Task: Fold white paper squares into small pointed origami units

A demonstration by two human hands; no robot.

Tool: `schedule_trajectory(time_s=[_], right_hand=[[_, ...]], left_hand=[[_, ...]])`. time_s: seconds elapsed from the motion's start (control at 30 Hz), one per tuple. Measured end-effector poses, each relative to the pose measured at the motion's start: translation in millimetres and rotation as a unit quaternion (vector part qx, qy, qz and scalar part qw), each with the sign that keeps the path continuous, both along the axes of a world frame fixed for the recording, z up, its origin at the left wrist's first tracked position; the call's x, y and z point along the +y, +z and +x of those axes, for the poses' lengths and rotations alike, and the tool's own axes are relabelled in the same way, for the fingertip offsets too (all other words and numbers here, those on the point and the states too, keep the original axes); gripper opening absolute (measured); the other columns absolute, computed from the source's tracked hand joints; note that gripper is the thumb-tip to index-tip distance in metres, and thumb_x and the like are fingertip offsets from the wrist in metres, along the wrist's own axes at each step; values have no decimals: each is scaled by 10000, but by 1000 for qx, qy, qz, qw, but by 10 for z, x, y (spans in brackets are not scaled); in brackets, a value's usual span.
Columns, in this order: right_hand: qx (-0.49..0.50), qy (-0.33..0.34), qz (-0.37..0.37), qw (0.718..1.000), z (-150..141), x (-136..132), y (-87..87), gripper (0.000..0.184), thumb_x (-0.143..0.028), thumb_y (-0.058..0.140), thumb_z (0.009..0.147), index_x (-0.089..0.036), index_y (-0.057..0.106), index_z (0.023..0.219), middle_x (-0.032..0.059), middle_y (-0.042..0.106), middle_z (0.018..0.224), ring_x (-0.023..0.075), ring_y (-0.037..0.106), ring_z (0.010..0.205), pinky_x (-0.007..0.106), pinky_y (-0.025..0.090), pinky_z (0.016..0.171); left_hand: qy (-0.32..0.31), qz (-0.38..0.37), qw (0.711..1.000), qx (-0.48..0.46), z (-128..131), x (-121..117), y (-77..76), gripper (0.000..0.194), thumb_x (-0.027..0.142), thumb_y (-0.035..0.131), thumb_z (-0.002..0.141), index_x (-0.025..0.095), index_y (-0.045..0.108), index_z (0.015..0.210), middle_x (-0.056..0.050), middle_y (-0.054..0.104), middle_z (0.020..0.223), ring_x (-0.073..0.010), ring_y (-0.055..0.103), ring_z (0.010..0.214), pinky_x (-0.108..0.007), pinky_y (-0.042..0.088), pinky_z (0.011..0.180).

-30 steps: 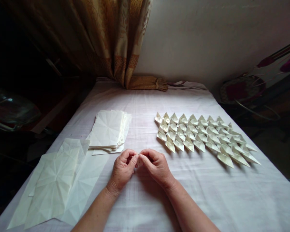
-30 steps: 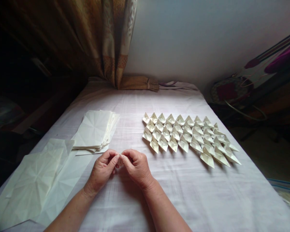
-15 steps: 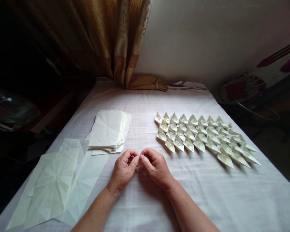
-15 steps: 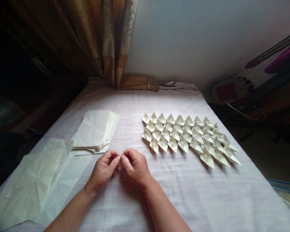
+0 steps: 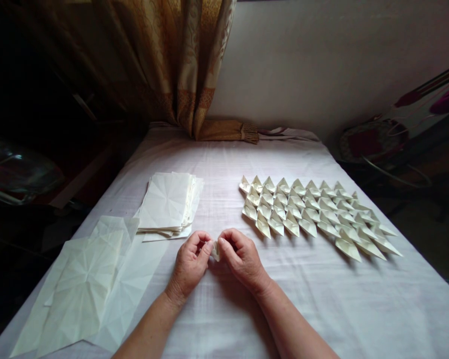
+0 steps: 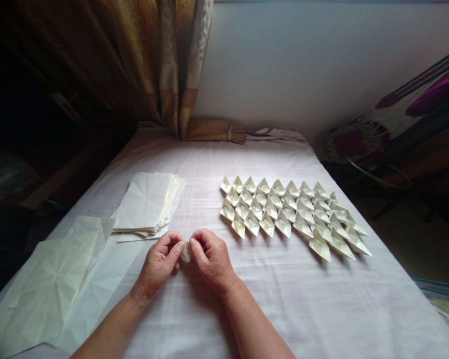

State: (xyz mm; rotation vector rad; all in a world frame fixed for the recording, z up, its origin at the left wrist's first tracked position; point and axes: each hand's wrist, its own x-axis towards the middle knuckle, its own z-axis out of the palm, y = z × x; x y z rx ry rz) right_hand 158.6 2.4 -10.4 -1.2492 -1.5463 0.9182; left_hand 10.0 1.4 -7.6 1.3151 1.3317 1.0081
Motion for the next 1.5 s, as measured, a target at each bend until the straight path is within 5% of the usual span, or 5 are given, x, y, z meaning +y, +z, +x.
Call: schedule_trajectory(time_s=[0.3, 0.77, 1.0, 1.23, 1.5], right_hand=[[-15, -36, 22, 999, 25, 24, -51, 180, -297, 454, 925, -204, 548, 804, 4, 588, 710, 134, 551, 632, 236, 432, 598], [-178, -92, 82, 976, 108, 64, -79, 179, -239, 420, 931, -218, 526, 788, 11, 609, 717, 167, 549, 667, 282, 380, 659], [-253, -102, 105, 956, 94, 57, -114, 172, -221, 430, 930, -214, 534, 794, 21, 626, 717, 175, 540, 663, 301, 348, 671], [-258, -100, 94, 956, 107, 70, -131, 149, -206, 450, 911, -208, 549, 799, 19, 628, 714, 177, 562, 681, 304, 363, 686], [-249, 36, 161, 954, 183, 16, -2, 323, -121, 523, 752, -232, 650, 1028, 88, 591, 1291, 246, 511, 1199, 409, 367, 1014]], left_hand=[[30, 52, 998, 30, -20, 4, -85, 222, 407, 526, 888, 191, 577, 892, -8, 614, 783, -123, 579, 632, -218, 494, 579], [107, 163, 960, 200, -123, 45, -168, 125, 328, 505, 920, 220, 567, 911, -13, 652, 821, -168, 633, 759, -270, 506, 724], [-25, 293, 905, 308, -124, 27, -87, 339, 48, 450, 835, 254, 702, 927, -36, 643, 954, -195, 596, 903, -343, 492, 852], [-98, 308, 869, 375, -83, -6, 51, 196, 142, 589, 823, 250, 675, 961, -47, 652, 1093, -251, 550, 1067, -455, 378, 997], [-100, 321, 854, 396, -99, 11, 33, 118, 204, 581, 897, 241, 677, 955, -39, 685, 1037, -225, 571, 1005, -441, 365, 992]])
